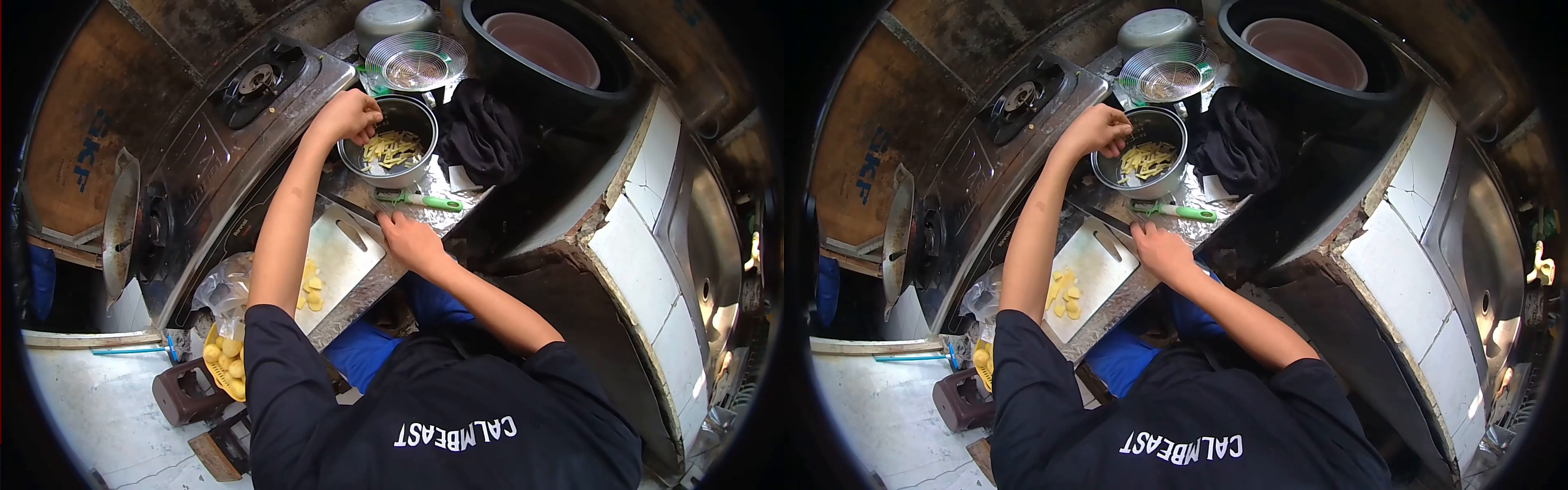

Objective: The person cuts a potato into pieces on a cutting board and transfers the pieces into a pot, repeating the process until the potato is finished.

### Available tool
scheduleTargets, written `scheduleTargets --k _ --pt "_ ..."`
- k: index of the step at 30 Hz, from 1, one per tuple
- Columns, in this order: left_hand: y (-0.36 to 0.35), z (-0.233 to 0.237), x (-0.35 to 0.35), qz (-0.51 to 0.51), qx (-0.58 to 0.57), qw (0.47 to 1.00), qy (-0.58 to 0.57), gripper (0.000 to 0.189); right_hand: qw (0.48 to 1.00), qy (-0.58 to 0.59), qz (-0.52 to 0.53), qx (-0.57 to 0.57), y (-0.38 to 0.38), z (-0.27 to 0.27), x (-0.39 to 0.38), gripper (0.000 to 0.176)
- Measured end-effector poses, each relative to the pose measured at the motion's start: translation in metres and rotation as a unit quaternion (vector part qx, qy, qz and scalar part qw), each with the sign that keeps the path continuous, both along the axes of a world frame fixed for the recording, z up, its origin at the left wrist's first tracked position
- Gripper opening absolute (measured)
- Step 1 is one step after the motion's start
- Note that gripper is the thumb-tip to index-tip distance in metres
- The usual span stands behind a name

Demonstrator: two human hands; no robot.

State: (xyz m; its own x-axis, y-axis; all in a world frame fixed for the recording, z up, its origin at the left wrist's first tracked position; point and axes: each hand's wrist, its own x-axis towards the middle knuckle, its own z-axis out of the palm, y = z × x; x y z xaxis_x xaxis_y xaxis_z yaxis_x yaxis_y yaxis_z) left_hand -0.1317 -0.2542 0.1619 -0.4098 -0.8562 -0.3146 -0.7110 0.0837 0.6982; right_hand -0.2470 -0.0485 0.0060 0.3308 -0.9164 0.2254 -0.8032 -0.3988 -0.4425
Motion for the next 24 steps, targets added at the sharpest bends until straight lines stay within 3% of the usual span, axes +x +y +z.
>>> scheduleTargets --k 3,5,9,11,17,20,24 --pt "0.009 0.011 -0.005 -0.015 -0.093 0.994 -0.058 0.025 1.000 -0.001 0.003 -0.002 0.000 0.000 0.000 0.030" --pt "0.011 0.016 -0.009 -0.024 -0.173 0.968 -0.179 0.034 1.000 -0.003 0.002 0.000 0.000 0.002 0.000 0.030" --pt "0.002 -0.002 -0.002 -0.036 -0.204 0.965 -0.159 0.038 1.000 -0.001 0.003 0.006 0.001 0.002 -0.001 0.029" --pt "0.000 -0.008 0.001 -0.083 -0.283 0.947 -0.130 0.033 1.000 0.000 0.003 0.000 0.000 0.000 -0.001 0.029" --pt "-0.005 -0.018 0.006 -0.099 -0.342 0.927 -0.117 0.023 1.000 -0.008 0.002 -0.015 0.000 0.001 0.000 0.030" --pt "0.010 -0.002 0.000 -0.058 -0.283 0.952 -0.103 0.018 1.000 -0.008 0.002 -0.014 0.001 0.001 -0.001 0.030" --pt "0.012 -0.004 0.001 -0.049 -0.312 0.947 -0.059 0.019 1.000 -0.001 0.001 -0.006 0.001 0.000 0.000 0.030"
